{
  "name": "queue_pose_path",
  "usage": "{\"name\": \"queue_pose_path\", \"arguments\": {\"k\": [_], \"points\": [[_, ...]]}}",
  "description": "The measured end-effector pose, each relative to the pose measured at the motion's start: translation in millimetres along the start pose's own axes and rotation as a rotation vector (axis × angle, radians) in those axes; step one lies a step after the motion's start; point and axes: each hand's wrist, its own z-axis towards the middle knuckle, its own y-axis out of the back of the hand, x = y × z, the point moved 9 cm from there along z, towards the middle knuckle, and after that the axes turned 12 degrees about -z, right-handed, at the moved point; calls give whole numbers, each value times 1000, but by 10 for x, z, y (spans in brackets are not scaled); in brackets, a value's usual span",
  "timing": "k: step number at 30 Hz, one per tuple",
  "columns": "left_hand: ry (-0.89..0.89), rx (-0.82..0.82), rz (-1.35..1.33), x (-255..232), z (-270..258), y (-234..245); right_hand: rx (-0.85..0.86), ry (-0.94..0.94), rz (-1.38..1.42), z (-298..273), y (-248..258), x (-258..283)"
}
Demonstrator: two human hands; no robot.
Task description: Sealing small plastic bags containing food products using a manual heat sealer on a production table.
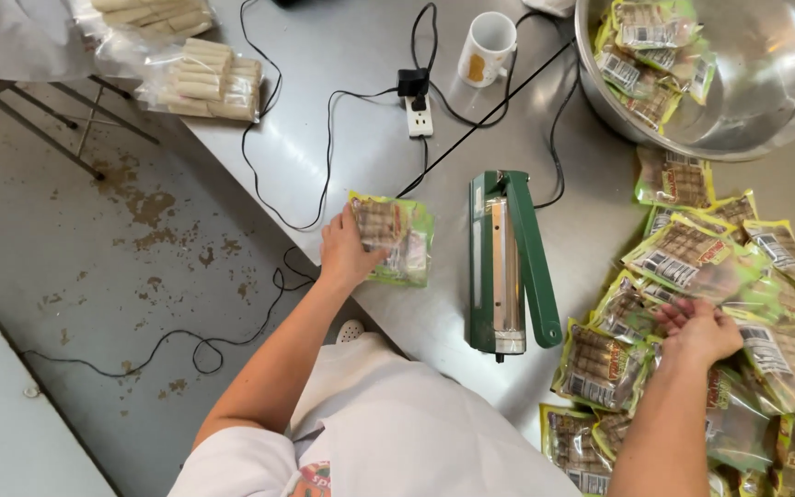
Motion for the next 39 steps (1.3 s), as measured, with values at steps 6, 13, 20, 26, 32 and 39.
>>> {"name": "queue_pose_path", "arguments": {"k": [6,13,20,26,32,39], "points": [[-171,-35,170,-553,-347,234,18,42,-50,29,-35,69],[-764,-136,532,-450,-407,-514,5,34,-271,311,18,205],[-884,-175,217,-712,-804,-347,-42,191,-586,100,131,519],[-917,-75,-16,-938,-1112,-439,-20,316,-564,47,-14,867],[-841,192,-492,-1424,-1221,-385,330,749,-384,-1256,-277,2063],[-43,1155,-1752,-1685,-1155,-785,797,629,-72,-2870,-644,1966]]}}
